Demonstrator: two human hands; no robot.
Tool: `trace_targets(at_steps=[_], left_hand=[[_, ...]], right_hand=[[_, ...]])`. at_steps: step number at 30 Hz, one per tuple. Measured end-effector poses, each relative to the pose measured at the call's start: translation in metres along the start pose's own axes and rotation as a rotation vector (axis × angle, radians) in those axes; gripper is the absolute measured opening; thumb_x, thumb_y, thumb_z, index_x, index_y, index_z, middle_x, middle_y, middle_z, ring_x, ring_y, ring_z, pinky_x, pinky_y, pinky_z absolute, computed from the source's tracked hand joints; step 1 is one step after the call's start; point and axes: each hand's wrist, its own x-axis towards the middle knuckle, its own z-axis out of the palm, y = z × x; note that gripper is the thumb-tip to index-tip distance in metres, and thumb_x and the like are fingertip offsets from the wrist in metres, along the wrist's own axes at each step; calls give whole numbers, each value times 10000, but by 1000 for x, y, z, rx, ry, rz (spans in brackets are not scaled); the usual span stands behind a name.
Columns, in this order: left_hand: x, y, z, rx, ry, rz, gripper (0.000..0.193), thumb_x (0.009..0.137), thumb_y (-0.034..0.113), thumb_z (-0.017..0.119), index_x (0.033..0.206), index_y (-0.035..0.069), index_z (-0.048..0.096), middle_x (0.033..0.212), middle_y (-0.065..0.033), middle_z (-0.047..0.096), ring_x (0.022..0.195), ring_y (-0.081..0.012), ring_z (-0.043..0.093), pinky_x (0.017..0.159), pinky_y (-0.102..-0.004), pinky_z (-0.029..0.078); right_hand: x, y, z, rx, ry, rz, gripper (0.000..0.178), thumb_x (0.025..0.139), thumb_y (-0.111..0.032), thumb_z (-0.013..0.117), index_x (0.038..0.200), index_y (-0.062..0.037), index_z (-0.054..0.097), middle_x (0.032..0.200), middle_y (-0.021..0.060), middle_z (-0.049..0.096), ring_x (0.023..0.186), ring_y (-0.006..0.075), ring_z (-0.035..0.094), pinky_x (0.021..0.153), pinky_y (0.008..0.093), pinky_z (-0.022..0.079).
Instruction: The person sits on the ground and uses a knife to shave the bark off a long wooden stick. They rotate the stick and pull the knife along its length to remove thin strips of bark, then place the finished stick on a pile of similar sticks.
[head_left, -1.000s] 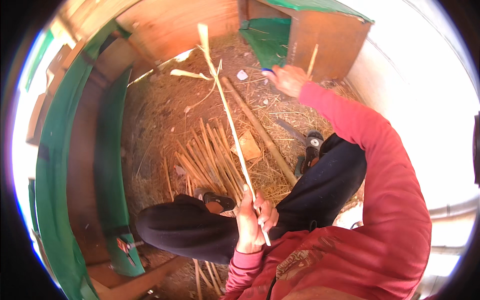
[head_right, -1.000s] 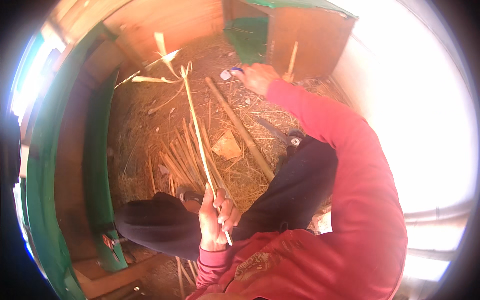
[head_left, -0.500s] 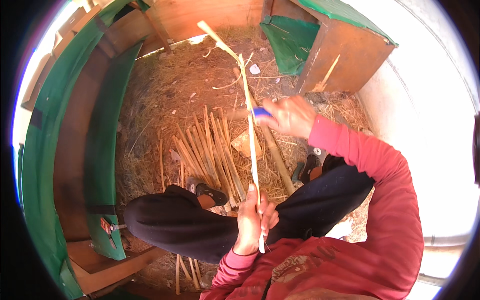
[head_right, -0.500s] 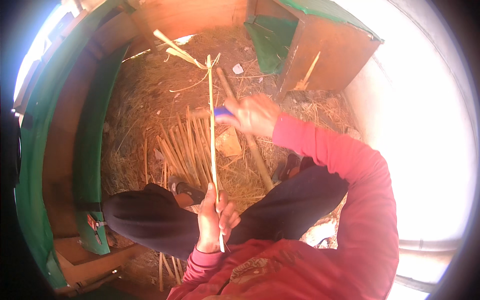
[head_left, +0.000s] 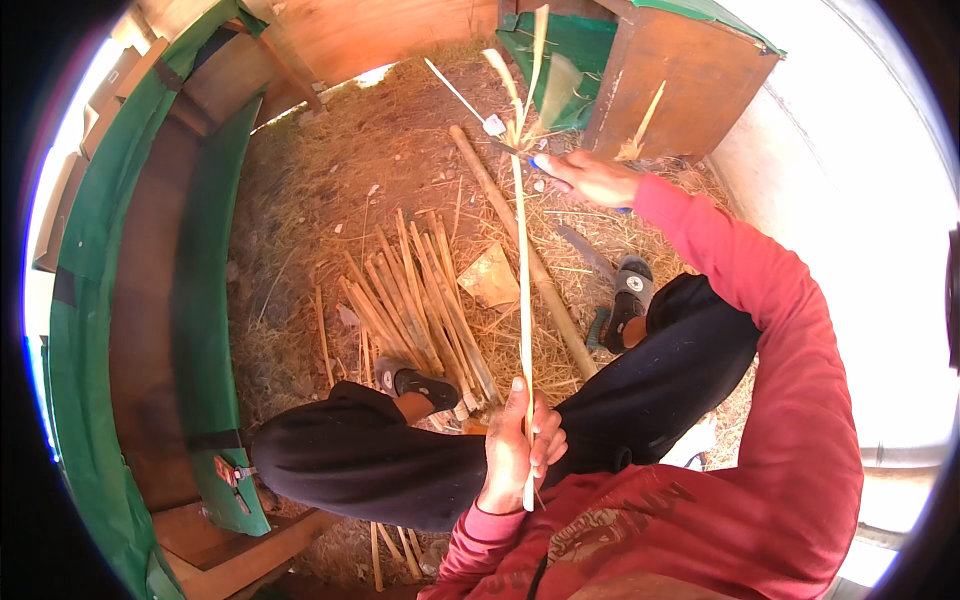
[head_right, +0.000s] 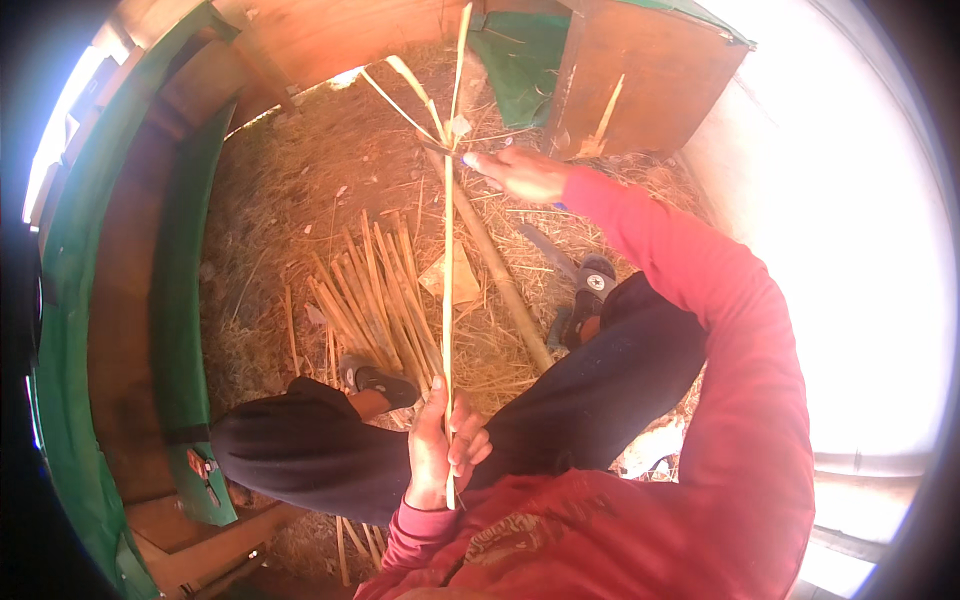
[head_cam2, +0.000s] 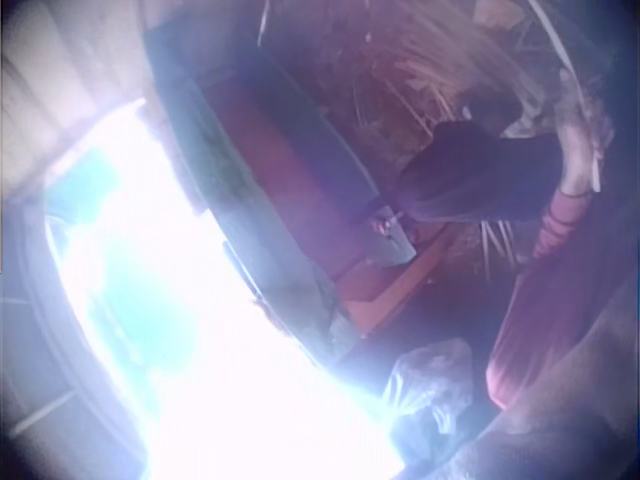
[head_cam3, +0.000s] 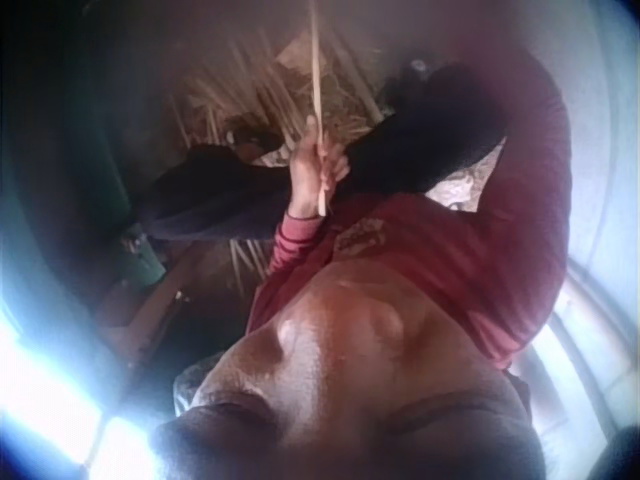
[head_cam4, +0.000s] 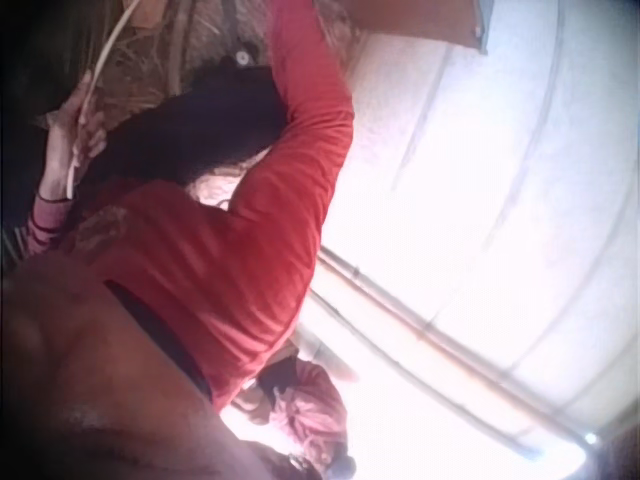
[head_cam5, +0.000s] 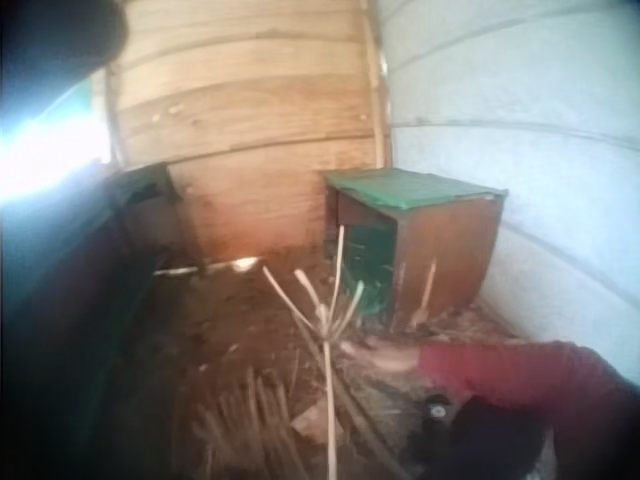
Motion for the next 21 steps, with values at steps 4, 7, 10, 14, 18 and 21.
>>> trace_targets(at_steps=[4, 7, 10, 14, 18, 21], left_hand=[[4, 8, 2, 97, 145, 101, 513, 1023, 462, 309, 659, 113, 396, 403, 6, 310, 285, -94, 223, 309, -234, 184], [5, 6, 2, 123, 170, 164, 514, 1025, 448, 314, 657, 98, 389, 409, -5, 311, 288, -95, 231, 295, -238, 188], [6, 5, 3, 154, 140, 182, 528, 1024, 454, 328, 658, 82, 409, 433, -2, 312, 303, -92, 263, 309, -231, 207], [6, 1, 2, 175, 101, 181, 514, 1026, 446, 316, 638, 115, 376, 403, -3, 305, 283, -95, 233, 294, -236, 178], [10, 6, 6, 88, 111, 113, 508, 1023, 464, 308, 630, 149, 372, 396, 20, 300, 283, -84, 219, 308, -234, 174], [-5, 3, 17, 10, 120, 19, 513, 1021, 471, 311, 627, 148, 372, 396, 20, 299, 284, -88, 216, 309, -235, 174]], right_hand=[[-24, -25, 1, -487, 80, -274, 481, 982, -510, 412, 942, -75, 613, 472, 47, 395, 378, 223, 394, 424, 413, 376], [-42, -34, 25, -622, 99, -446, 466, 950, -523, 467, 940, -82, 615, 454, 84, 440, 372, 271, 453, 412, 431, 383], [-43, -27, 38, -708, 108, -470, 464, 926, -534, 498, 941, -85, 611, 441, 107, 439, 368, 289, 476, 390, 422, 376], [-36, -24, 39, -809, 160, -417, 402, 900, -492, 560, 921, -92, 581, 473, 108, 489, 397, 304, 515, 394, 416, 386], [-18, -9, 32, -951, 231, -370, 418, 920, -512, 510, 884, -99, 563, 420, 59, 412, 335, 227, 436, 340, 368, 327], [3, 2, -5, -1144, 464, -289, 550, 941, -563, 412, 933, -36, 571, 429, 58, 417, 313, 207, 389, 316, 364, 316]])
